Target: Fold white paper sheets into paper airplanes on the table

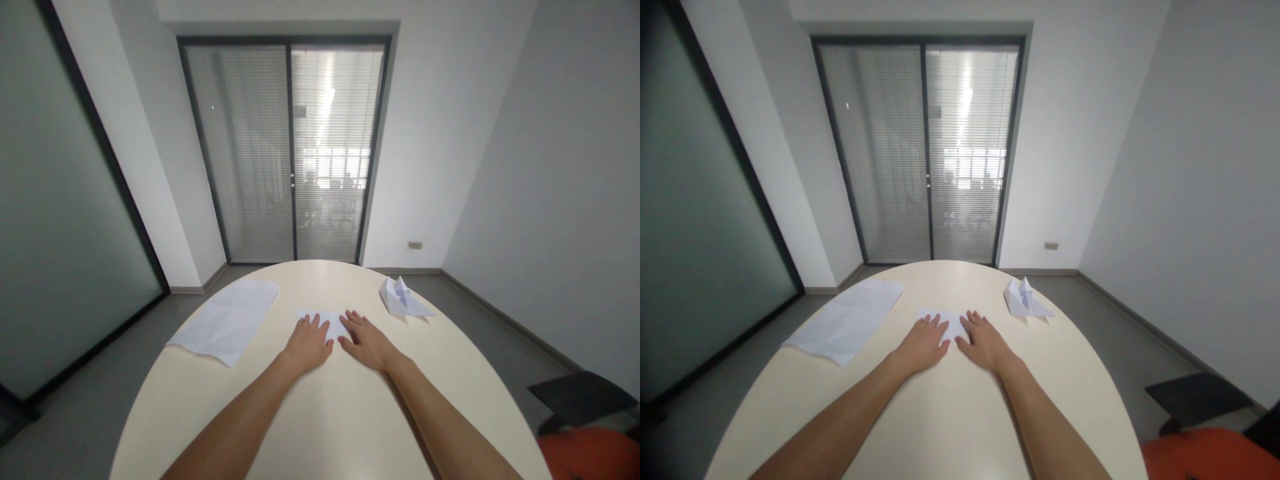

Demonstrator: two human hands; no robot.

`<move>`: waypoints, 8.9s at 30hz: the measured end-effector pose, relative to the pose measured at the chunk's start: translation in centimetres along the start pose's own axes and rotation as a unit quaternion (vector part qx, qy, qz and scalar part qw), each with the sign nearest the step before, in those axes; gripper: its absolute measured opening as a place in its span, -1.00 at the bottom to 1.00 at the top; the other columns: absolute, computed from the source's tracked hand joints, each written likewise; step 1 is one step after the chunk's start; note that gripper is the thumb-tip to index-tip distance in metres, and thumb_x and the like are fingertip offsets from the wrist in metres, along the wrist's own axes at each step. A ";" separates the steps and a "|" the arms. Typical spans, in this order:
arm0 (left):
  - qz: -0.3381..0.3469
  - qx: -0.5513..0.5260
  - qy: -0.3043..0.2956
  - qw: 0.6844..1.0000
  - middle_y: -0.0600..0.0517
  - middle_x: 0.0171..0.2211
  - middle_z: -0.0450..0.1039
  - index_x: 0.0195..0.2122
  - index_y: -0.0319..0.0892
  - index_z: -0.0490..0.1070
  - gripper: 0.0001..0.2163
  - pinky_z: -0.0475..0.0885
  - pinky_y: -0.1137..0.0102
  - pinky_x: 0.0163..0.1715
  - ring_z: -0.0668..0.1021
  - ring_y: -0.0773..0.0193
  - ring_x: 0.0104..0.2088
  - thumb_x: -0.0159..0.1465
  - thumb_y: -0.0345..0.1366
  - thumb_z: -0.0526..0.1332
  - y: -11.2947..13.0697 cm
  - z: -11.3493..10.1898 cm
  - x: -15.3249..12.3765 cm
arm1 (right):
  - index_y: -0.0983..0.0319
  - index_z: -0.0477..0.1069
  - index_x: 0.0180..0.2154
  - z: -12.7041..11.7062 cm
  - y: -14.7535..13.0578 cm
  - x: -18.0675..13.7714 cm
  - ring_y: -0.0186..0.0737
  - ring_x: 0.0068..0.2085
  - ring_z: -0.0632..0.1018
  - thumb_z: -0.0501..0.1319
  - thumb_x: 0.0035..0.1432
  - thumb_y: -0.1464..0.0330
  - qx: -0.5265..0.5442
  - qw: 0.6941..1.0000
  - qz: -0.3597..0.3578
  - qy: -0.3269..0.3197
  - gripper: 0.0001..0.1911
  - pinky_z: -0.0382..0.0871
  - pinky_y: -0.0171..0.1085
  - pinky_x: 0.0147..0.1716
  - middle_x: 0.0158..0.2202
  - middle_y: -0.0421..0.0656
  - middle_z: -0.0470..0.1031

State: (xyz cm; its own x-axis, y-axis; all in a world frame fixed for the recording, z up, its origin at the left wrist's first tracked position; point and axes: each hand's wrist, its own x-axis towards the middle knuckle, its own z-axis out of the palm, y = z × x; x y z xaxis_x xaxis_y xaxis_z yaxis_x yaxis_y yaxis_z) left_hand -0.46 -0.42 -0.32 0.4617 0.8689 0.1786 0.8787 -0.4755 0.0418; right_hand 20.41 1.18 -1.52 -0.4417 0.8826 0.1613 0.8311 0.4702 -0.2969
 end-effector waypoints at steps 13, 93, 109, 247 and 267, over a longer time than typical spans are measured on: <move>-0.004 -0.030 0.021 0.999 -0.26 0.26 0.27 0.27 -0.25 0.23 -0.50 0.20 0.01 0.21 0.33 -0.16 0.24 0.37 -0.13 0.03 -0.2 0.5 0.1 | 0.38 0.24 0.29 -0.4 -0.5 0.0 -0.01 0.37 0.19 0.04 0.32 0.19 0.023 0.999 0.020 0.014 -0.39 0.02 -0.06 0.34 0.34 0.13 0.18; 0.031 -0.083 0.078 0.993 -0.07 -0.07 0.45 -0.05 -0.09 0.49 -0.75 0.40 0.20 -0.01 0.45 0.06 -0.04 0.29 -0.20 0.16 0.3 -0.1 0.1 | 0.19 0.57 -0.05 -1.3 -1.5 0.2 -0.08 -0.02 0.50 0.02 0.33 0.29 -0.029 0.997 0.013 0.075 -0.63 0.30 -0.20 0.03 -0.06 -0.04 0.56; 0.007 -0.304 0.118 0.945 -0.06 0.05 0.48 0.09 -0.18 0.40 -0.57 0.33 0.23 0.16 0.48 0.13 0.06 0.15 -0.40 0.27 -1.3 3.2 1.5 | 0.21 0.51 0.00 -0.8 -1.4 0.1 -0.11 0.00 0.46 0.08 0.31 0.35 0.017 0.995 -0.070 0.068 -0.68 0.29 -0.19 0.07 -0.03 -0.06 0.53; -0.113 -0.683 0.207 0.691 0.08 -0.47 0.49 -0.25 -0.17 0.34 -0.57 0.33 0.46 -0.49 0.49 0.29 -0.49 0.17 0.14 0.25 -1.6 2.4 2.8 | 0.23 0.20 0.31 0.6 -0.3 1.0 -0.22 -0.33 0.53 0.20 0.25 0.10 0.375 0.917 0.017 0.136 -0.31 0.45 -0.23 -0.26 -0.22 -0.14 0.60; -0.117 -0.677 0.224 0.691 0.10 -0.47 0.47 -0.23 -0.15 0.33 -0.63 0.33 0.46 -0.50 0.47 0.31 -0.52 0.22 0.08 0.22 -1.9 2.6 3.0 | 0.23 0.39 0.18 0.4 0.1 1.2 -0.12 -0.24 0.63 0.26 0.20 0.10 0.333 0.926 0.034 0.175 -0.41 0.49 -0.18 -0.20 -0.20 -0.07 0.65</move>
State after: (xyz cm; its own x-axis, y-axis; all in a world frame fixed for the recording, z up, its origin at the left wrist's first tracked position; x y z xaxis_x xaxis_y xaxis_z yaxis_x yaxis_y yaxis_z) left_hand -0.42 3.39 -2.38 -0.0254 0.9582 0.2849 -0.1367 -0.2856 0.9485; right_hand 19.84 2.27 -1.76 -0.1634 0.9099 0.3813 0.4082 0.4142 -0.8135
